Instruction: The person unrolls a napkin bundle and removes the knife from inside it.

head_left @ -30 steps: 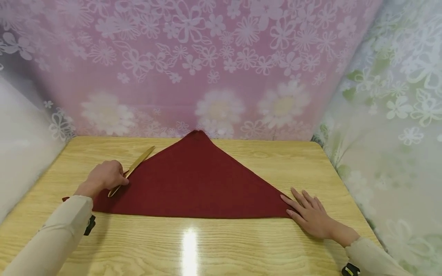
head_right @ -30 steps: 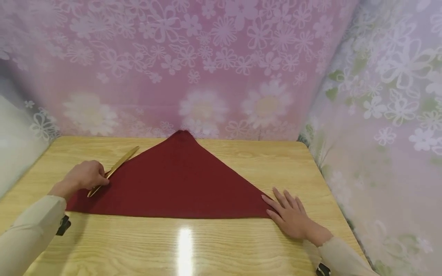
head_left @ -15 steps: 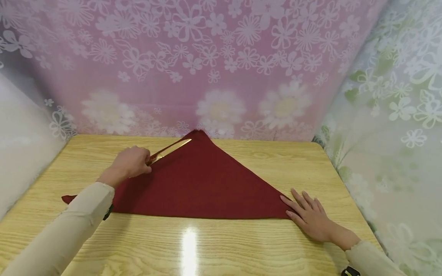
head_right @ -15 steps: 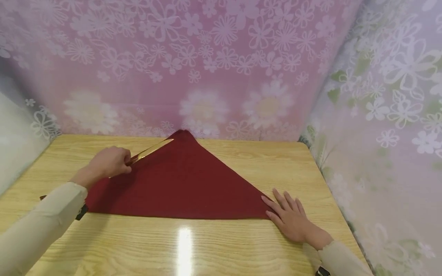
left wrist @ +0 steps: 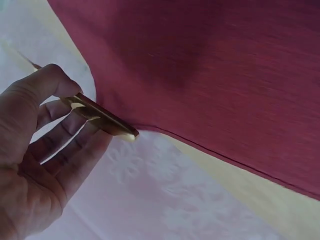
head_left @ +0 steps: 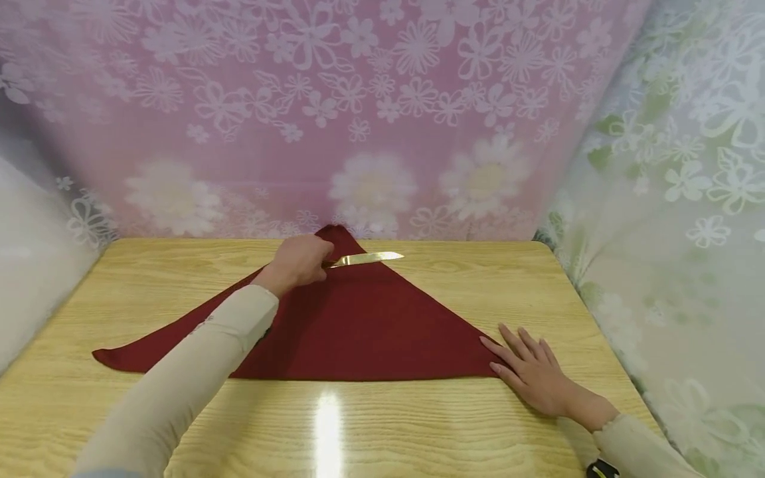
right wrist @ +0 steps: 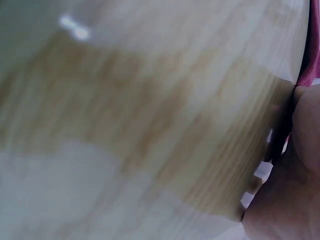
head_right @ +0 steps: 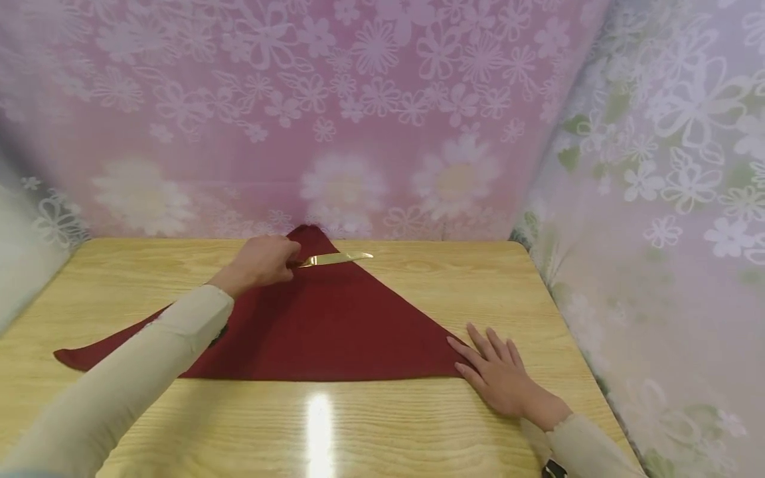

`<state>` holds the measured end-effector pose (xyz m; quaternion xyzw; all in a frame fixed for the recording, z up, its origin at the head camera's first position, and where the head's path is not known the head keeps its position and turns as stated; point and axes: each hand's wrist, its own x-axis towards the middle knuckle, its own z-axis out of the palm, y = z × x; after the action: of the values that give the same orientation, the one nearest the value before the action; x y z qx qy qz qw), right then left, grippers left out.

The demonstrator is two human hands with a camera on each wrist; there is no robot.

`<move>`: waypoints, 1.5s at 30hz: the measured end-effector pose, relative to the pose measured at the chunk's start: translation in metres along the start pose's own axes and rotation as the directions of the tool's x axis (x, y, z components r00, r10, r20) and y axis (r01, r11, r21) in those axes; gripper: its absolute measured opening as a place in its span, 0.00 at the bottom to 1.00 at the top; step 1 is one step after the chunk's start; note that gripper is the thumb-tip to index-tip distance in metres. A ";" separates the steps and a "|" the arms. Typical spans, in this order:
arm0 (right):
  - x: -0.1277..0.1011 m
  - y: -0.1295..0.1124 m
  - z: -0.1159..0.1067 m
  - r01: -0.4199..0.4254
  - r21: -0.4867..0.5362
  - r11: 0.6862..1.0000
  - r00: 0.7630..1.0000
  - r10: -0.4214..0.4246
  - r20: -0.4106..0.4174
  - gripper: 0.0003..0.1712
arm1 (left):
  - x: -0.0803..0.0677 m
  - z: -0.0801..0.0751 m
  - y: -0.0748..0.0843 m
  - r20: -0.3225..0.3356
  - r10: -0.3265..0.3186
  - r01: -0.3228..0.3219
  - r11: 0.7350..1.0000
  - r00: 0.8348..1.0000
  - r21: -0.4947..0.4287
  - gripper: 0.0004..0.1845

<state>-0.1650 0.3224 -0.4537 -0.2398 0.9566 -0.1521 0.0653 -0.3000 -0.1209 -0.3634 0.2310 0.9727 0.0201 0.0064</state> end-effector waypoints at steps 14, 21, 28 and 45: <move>0.002 -0.003 0.000 -0.005 0.010 1.000 1.000 0.005 0.021 0.28 | 0.062 0.023 0.060 0.015 0.107 -0.108 0.986 0.994 0.126 0.08; 0.001 -0.001 0.000 0.010 -0.011 1.000 1.000 -0.010 -0.007 0.28 | 0.088 0.034 0.083 -0.038 0.168 -0.159 0.971 0.985 0.181 0.12; 0.001 -0.002 -0.001 -0.013 0.004 1.000 1.000 0.012 0.022 0.28 | 0.105 0.041 0.099 0.009 0.178 -0.174 0.951 0.984 0.257 0.10; 0.001 0.006 0.005 0.040 0.013 0.999 0.998 -0.040 -0.051 0.28 | 0.127 0.059 0.111 0.032 0.088 -0.093 0.937 0.996 0.336 0.12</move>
<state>-0.1676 0.3259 -0.4607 -0.2546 0.9519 -0.1661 0.0393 -0.3621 0.0373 -0.4177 0.2732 0.9501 -0.1485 -0.0262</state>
